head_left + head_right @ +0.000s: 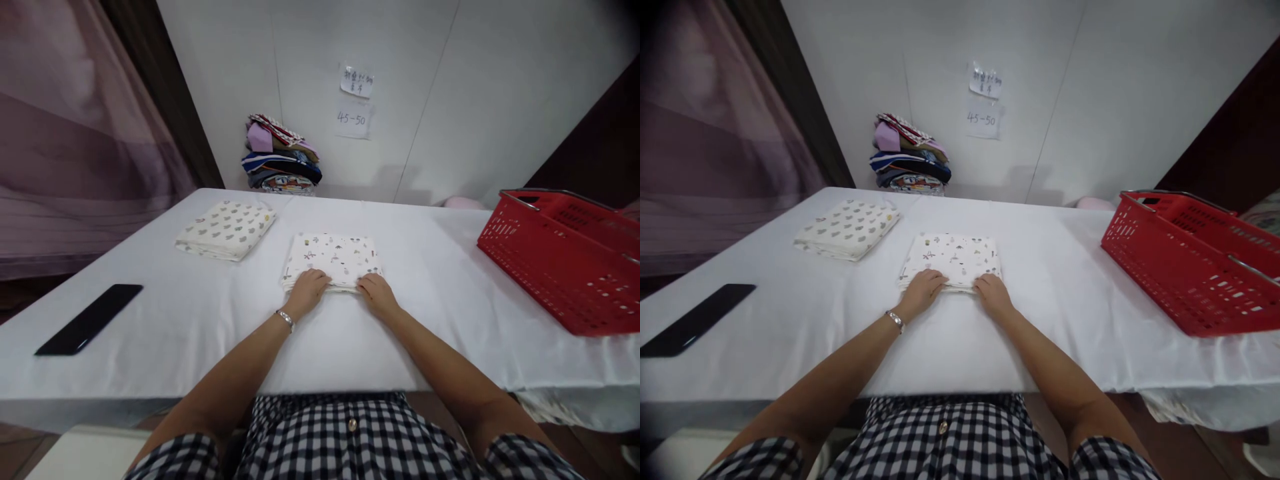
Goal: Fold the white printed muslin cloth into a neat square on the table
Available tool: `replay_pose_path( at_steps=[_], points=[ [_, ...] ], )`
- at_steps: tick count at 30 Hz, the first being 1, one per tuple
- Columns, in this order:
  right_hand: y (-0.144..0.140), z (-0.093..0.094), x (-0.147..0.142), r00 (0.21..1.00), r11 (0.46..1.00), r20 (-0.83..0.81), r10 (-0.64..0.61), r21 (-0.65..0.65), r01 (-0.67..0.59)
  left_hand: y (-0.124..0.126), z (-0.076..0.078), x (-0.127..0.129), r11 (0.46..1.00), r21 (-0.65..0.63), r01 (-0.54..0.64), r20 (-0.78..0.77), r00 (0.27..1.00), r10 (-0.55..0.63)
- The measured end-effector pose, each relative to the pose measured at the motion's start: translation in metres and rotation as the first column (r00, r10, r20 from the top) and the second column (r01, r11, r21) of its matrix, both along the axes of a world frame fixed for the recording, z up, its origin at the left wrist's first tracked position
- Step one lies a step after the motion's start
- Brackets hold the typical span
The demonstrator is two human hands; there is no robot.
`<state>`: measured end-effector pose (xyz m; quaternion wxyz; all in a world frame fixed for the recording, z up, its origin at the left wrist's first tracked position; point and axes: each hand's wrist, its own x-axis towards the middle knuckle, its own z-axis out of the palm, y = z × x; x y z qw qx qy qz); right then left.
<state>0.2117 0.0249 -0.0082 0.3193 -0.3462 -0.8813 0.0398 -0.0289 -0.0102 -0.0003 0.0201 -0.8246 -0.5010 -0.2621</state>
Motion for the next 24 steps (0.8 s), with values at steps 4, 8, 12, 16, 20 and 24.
replay_pose_path(
  at_steps=[4, 8, 12, 16, 20, 24],
  points=[
    [-0.005, -0.002, 0.002, 0.997, 1.000, -0.074, 0.002, 0.009, -0.001, -0.009, 0.004, -0.008, 0.999, -0.013, -0.041, -0.042, 0.998, 0.041],
    [-0.008, -0.002, 0.003, 0.995, 1.000, -0.098, -0.006, -0.019, 0.004, -0.020, 0.006, -0.028, 0.993, -0.044, -0.105, -0.031, 0.994, 0.104],
    [-0.009, -0.002, 0.002, 0.993, 0.999, -0.117, -0.017, -0.034, 0.013, -0.033, 0.006, -0.055, 0.973, -0.065, -0.221, 0.068, 0.972, 0.226],
    [-0.009, -0.002, 0.003, 0.991, 0.999, -0.131, -0.011, -0.046, 0.005, -0.043, 0.005, -0.077, 0.884, -0.157, -0.440, 0.321, 0.824, 0.467],
    [-0.010, -0.001, 0.004, 0.990, 0.998, -0.138, -0.006, -0.061, -0.002, -0.045, 0.004, -0.081, 0.775, -0.353, -0.524, 0.436, 0.641, 0.632],
    [-0.010, -0.001, 0.004, 0.989, 0.998, -0.147, 0.002, -0.057, -0.010, -0.044, 0.003, -0.074, 0.766, -0.406, -0.498, 0.418, 0.645, 0.640]
  ],
)
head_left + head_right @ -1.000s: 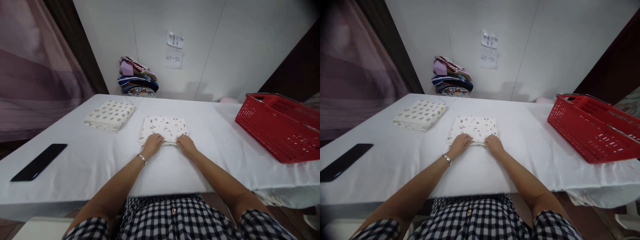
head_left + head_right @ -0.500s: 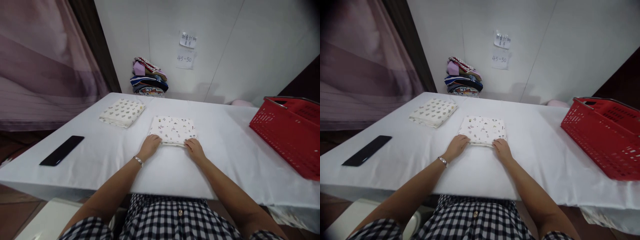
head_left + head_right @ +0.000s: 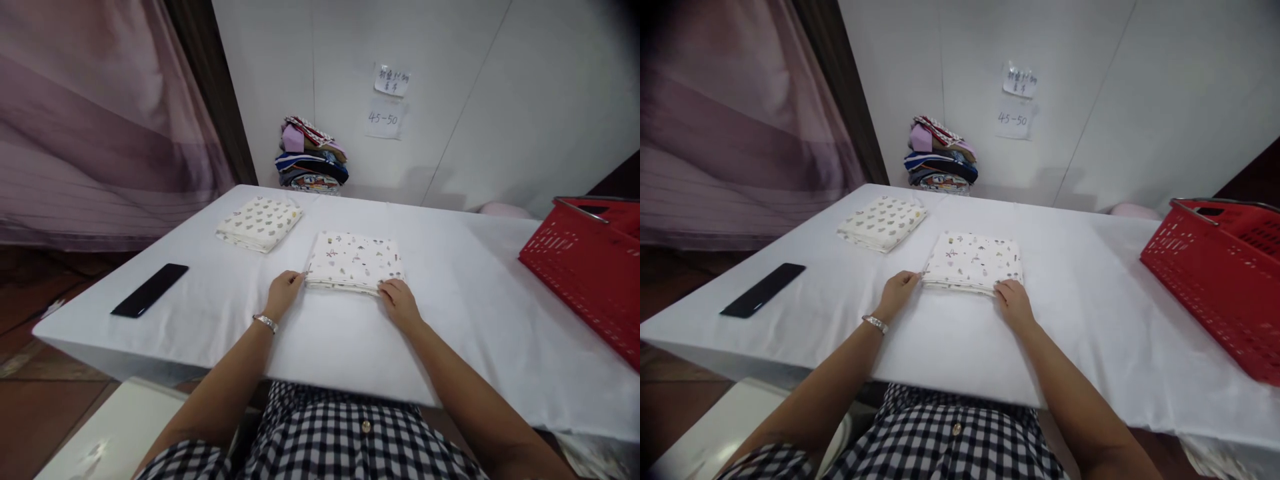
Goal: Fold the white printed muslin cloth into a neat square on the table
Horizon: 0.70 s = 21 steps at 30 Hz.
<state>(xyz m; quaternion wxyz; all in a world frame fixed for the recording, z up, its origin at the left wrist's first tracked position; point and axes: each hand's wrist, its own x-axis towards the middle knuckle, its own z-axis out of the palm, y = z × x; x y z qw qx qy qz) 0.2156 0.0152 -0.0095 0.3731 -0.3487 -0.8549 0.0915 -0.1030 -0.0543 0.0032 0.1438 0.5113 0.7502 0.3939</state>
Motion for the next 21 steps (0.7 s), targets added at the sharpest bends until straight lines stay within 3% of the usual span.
replay_pose_path(
  at_steps=[5, 8, 12, 17, 21],
  points=[
    [0.000, 0.000, 0.000, 1.000, 1.000, -0.010, -0.003, 0.005, 0.003, -0.004, -0.001, 0.006, 0.998, 0.018, 0.062, 0.012, 0.998, -0.062],
    [0.000, 0.000, 0.000, 1.000, 1.000, -0.007, 0.002, 0.012, -0.002, -0.006, 0.001, 0.010, 0.993, -0.003, 0.116, -0.163, 0.980, -0.115],
    [-0.001, 0.001, 0.000, 1.000, 1.000, -0.014, 0.005, 0.010, -0.004, -0.005, 0.004, 0.016, 0.993, -0.074, 0.094, -0.372, 0.921, -0.115],
    [-0.002, 0.005, 0.000, 0.999, 1.000, 0.050, 0.019, 0.014, -0.020, 0.000, 0.003, 0.015, 0.990, -0.085, 0.115, -0.387, 0.912, -0.139],
    [-0.002, 0.004, 0.000, 0.997, 1.000, 0.073, 0.021, 0.012, -0.022, 0.003, 0.005, 0.012, 0.995, -0.064, 0.074, -0.347, 0.933, -0.091]
  ],
)
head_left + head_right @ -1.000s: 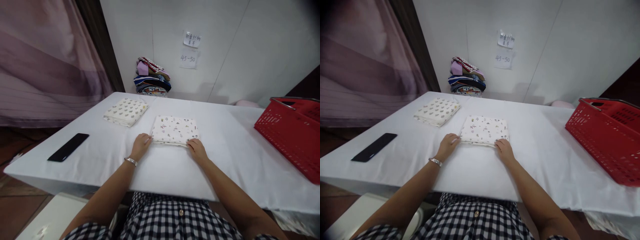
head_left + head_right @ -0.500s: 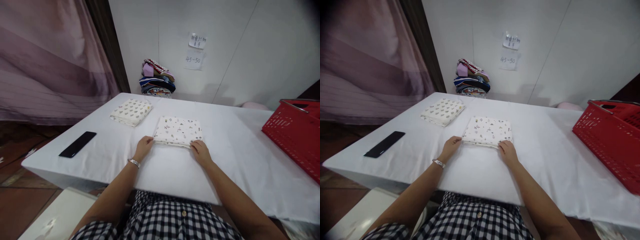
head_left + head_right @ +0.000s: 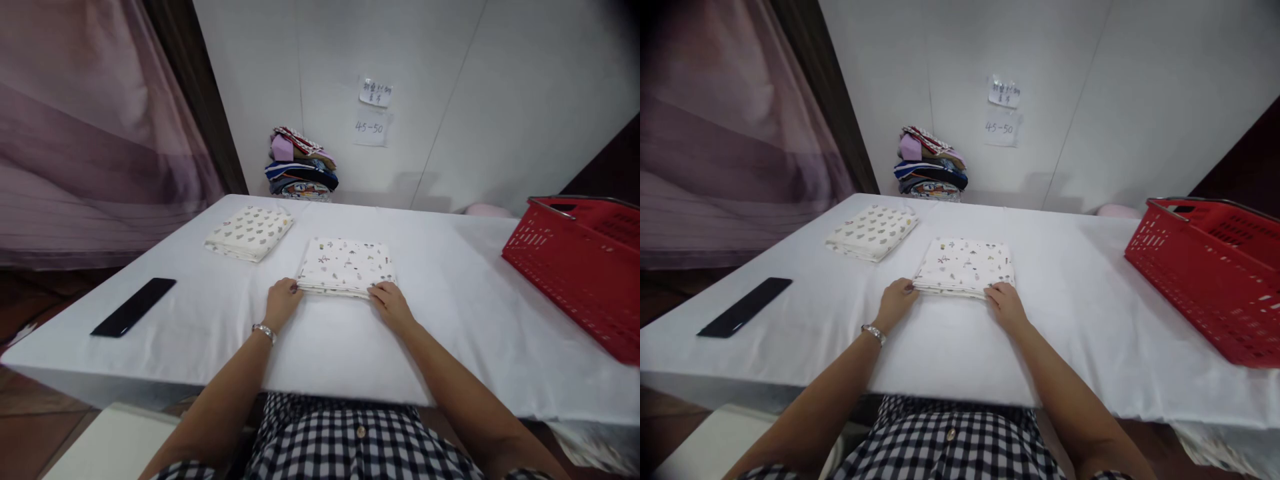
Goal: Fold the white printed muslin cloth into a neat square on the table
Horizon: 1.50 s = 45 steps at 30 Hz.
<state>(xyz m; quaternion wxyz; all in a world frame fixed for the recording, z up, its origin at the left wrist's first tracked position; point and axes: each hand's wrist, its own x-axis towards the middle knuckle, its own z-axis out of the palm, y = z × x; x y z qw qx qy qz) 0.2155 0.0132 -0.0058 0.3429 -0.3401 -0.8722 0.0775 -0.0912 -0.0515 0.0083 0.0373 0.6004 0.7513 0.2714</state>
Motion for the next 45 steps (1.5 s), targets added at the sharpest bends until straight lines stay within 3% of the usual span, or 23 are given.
replay_pose_path(
  at_steps=[7, 12, 18, 23, 28, 33, 37, 41, 45],
  points=[
    [0.000, -0.004, 0.000, 1.000, 1.000, -0.010, 0.003, 0.006, -0.003, 0.000, 0.002, -0.002, 0.998, -0.059, -0.030, -0.020, 0.999, 0.029],
    [0.000, -0.003, -0.002, 1.000, 1.000, -0.027, 0.005, -0.008, -0.006, -0.003, -0.005, 0.000, 0.997, 0.038, -0.061, 0.080, 0.995, 0.058],
    [-0.001, -0.002, -0.003, 0.999, 1.000, -0.033, -0.001, -0.014, 0.000, -0.003, -0.009, 0.000, 0.993, 0.077, 0.088, 0.012, 0.996, -0.090],
    [-0.003, -0.002, -0.003, 0.997, 1.000, -0.077, 0.000, -0.022, -0.002, -0.003, -0.009, -0.002, 0.985, 0.097, 0.144, -0.024, 0.990, -0.142],
    [-0.005, 0.002, -0.005, 0.990, 0.995, -0.133, -0.044, -0.089, 0.032, -0.003, -0.007, -0.001, 0.986, 0.070, 0.153, -0.037, 0.988, -0.151],
    [-0.009, 0.010, -0.007, 0.985, 0.983, -0.141, -0.096, -0.172, 0.071, -0.004, -0.005, 0.000, 0.996, 0.033, 0.085, 0.003, 0.996, -0.085],
    [-0.011, 0.012, -0.006, 0.985, 0.974, -0.125, -0.117, -0.209, 0.089, -0.005, -0.007, -0.003, 0.989, 0.109, 0.097, -0.026, 0.995, -0.094],
    [0.000, 0.013, -0.015, 0.982, 0.973, -0.135, -0.132, -0.208, 0.102, -0.001, -0.002, 0.004, 0.945, 0.251, 0.208, -0.166, 0.971, -0.169],
    [0.025, 0.023, -0.031, 0.990, 0.975, -0.038, -0.139, -0.178, 0.130, 0.009, 0.001, 0.021, 0.913, 0.186, 0.364, -0.326, 0.899, -0.292]
  ],
)
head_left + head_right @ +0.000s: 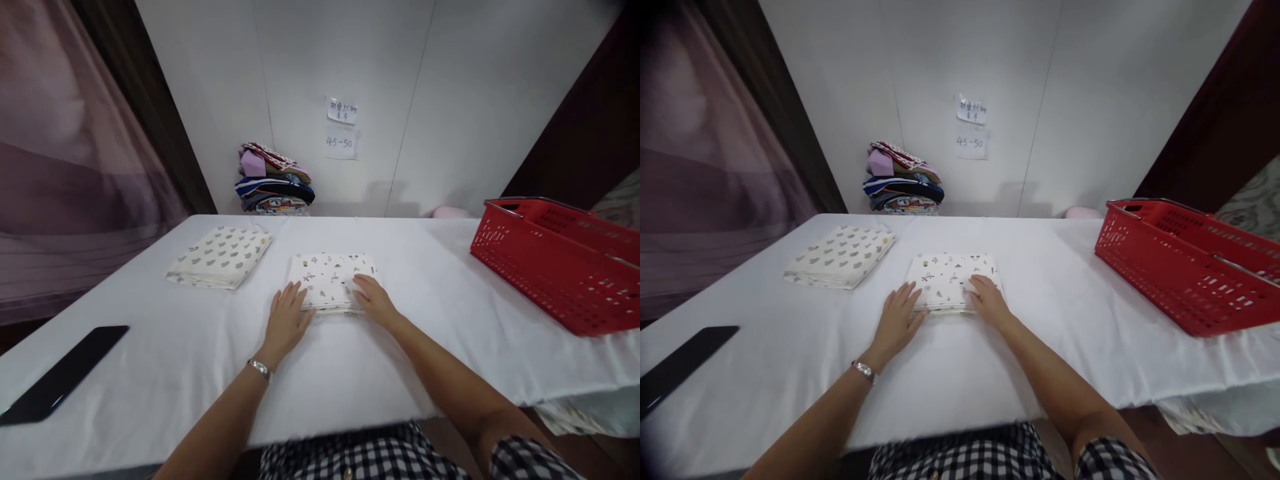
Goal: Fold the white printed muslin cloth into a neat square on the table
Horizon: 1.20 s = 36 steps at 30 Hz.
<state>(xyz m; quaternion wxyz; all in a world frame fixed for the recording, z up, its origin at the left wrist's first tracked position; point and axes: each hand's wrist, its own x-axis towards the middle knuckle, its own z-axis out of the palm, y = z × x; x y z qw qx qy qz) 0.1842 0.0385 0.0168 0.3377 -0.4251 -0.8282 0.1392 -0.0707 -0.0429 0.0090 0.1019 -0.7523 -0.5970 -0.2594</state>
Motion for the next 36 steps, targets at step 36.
replay_pose_path(
  at_steps=[36],
  points=[
    [0.102, -0.006, 0.020, 0.815, 0.763, 0.092, -0.572, -0.305, 0.570, 0.009, -0.023, 0.005, 0.991, -0.087, 0.103, -0.101, 0.989, -0.111]
  ],
)
